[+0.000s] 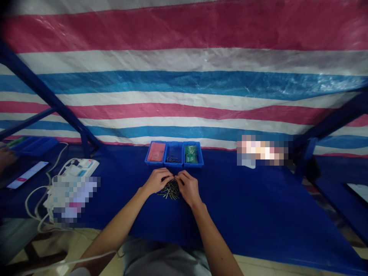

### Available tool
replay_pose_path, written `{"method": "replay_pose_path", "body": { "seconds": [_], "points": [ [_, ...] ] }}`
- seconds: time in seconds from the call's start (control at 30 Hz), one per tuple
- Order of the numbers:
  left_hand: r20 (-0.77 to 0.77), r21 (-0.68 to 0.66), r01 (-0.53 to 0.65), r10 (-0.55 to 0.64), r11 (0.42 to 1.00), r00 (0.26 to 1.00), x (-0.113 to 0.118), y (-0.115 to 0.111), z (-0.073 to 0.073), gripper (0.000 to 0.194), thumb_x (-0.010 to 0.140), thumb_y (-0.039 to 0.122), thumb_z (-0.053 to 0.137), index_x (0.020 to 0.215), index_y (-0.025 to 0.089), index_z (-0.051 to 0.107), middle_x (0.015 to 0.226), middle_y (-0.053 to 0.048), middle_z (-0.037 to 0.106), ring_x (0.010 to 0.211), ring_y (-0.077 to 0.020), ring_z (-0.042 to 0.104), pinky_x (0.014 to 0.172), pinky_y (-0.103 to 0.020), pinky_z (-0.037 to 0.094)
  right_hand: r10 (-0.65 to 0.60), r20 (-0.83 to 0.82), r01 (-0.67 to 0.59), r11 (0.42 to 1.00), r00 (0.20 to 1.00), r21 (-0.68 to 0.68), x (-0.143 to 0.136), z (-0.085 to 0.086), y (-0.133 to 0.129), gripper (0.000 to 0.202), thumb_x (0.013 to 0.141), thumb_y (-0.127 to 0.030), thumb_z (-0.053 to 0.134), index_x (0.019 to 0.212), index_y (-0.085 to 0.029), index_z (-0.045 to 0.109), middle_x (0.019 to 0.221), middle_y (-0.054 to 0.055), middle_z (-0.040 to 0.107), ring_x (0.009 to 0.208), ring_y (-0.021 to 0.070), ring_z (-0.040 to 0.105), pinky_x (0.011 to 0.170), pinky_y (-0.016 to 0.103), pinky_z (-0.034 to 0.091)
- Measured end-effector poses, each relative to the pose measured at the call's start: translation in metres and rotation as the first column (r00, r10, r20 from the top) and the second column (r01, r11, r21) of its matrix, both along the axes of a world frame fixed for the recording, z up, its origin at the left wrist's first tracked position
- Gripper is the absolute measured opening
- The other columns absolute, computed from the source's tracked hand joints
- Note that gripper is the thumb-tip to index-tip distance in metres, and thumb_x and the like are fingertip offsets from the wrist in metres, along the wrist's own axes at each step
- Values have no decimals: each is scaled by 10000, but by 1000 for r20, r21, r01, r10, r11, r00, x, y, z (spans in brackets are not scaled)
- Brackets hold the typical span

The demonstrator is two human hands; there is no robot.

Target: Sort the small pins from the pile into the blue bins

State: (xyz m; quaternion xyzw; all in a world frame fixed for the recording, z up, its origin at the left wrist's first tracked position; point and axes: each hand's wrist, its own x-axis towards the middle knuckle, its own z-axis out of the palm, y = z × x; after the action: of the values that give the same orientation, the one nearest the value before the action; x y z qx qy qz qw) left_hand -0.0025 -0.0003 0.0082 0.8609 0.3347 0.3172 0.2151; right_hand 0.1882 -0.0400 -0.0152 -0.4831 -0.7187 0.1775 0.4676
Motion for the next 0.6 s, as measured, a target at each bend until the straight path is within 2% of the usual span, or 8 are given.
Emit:
{"method": "replay_pose_path", "body": {
  "seconds": [0.3, 0.6],
  "points": [
    [42, -16, -6, 7, 1000, 999, 0, 2, -3, 248, 995, 279, 525, 913, 174, 734, 873, -58, 719, 828, -166, 653, 791, -285, 494, 17, -7, -17, 1000, 1000, -16, -1, -1, 1, 201, 984, -311, 539, 899, -220, 697, 930, 56, 672, 797, 166, 651, 769, 280, 508],
    [34, -20, -22, 23, 1000, 999, 0, 2, -2, 258, 1001, 289, 515, 923, 171, 730, 883, -51, 716, 833, -155, 655, 799, -265, 495, 47, 50, -46, 998, 998, -33, -1, 7, -1, 227, 1015, -320, 480, 948, -223, 675, 898, 54, 655, 773, 166, 633, 751, 274, 481]
  ]
}}
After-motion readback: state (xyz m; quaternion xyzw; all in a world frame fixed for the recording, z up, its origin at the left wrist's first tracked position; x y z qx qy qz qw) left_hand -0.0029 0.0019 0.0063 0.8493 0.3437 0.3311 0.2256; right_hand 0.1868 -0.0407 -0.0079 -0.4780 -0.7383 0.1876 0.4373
